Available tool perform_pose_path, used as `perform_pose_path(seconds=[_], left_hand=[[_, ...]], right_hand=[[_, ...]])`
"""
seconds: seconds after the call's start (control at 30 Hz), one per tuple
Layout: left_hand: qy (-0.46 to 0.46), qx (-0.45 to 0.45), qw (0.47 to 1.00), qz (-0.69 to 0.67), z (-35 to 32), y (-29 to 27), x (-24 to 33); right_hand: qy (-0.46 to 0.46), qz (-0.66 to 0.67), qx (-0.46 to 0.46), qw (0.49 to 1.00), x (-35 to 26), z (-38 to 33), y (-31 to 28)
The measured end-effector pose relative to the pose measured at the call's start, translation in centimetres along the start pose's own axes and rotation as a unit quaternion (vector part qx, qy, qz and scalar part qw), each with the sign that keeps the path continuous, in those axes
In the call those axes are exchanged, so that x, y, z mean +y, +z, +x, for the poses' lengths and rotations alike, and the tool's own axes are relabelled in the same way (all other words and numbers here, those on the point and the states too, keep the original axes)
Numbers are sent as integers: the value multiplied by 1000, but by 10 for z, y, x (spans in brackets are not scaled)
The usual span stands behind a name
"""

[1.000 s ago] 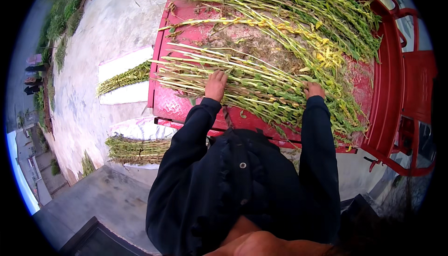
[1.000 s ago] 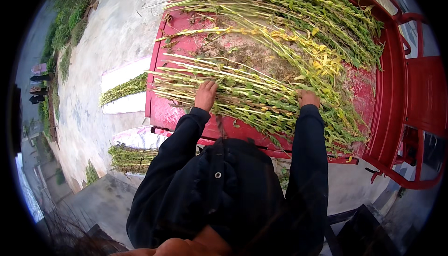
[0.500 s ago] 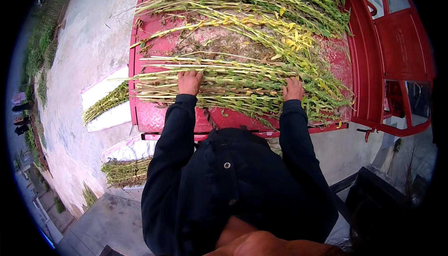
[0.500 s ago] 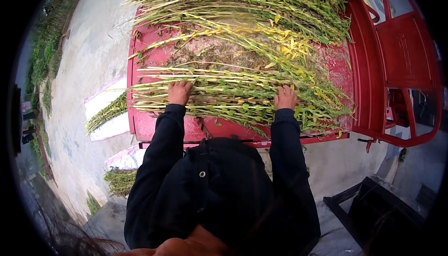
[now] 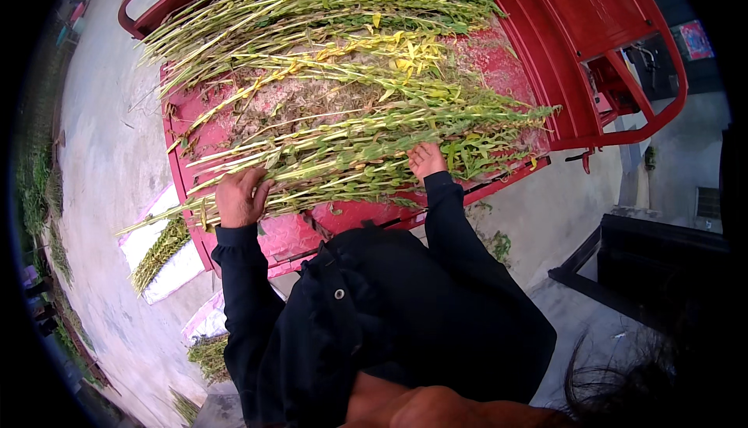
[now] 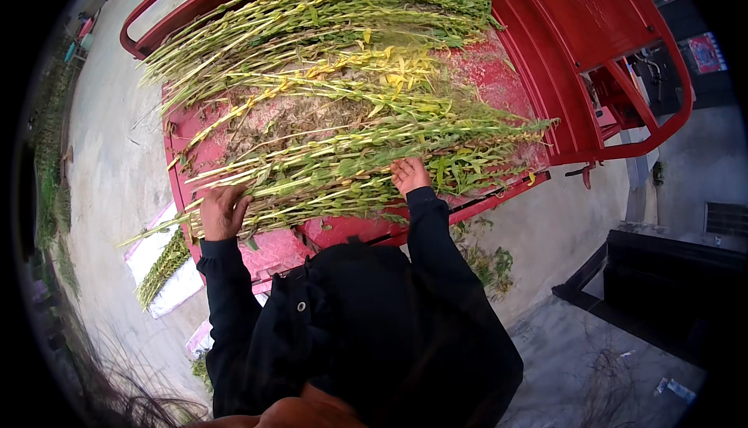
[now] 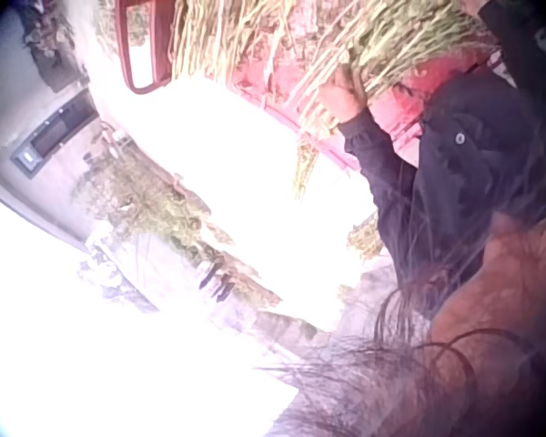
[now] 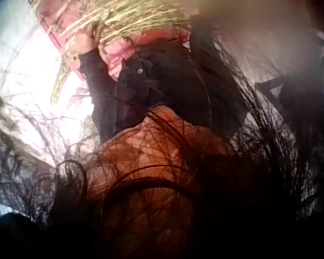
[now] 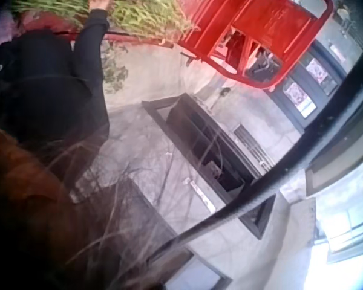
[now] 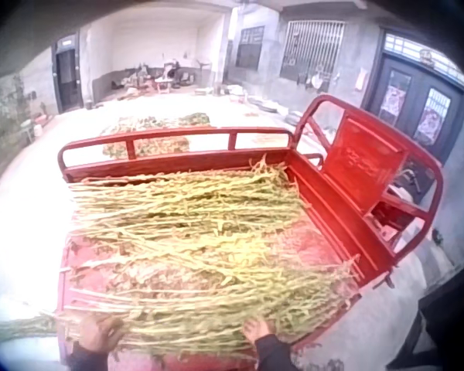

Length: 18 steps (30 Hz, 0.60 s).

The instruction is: The person gathers long green plant stalks from the bed of a red three-wheeled vehicle, aligns them into bundles, and ties them using a thin strip of material. The person steps onto the vehicle bed to reach the plants and continues bundling them by hand.

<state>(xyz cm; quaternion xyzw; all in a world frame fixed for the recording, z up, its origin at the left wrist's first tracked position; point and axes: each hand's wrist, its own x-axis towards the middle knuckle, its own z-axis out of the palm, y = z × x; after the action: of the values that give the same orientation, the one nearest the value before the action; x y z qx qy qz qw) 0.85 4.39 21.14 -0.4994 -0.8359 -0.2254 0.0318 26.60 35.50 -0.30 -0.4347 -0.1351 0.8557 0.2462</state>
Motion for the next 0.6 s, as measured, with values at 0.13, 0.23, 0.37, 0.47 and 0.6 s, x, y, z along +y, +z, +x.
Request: perform_pose_path(seconds=[0.13,0.23,0.37,0.47,0.6], left_hand=[[-37,-35,999,0,-7,-28,-6],[-109,-115,983,-89,-22,-23,-33],[-238,-182,911,-283,-51,-9,-71],[-308,-172,826,-439,-86,-12,-108],[-355,-174,829,-395,-117,-16,-121]], right_hand=[[-33,118,-85,989,-13,0,14],[-53,158,-169,971,-20,-4,24],[-33,154,-216,964,-19,-18,27],[-22,110,-303,946,-20,-76,64],[-54,-15,-344,937,-33,-101,69]])
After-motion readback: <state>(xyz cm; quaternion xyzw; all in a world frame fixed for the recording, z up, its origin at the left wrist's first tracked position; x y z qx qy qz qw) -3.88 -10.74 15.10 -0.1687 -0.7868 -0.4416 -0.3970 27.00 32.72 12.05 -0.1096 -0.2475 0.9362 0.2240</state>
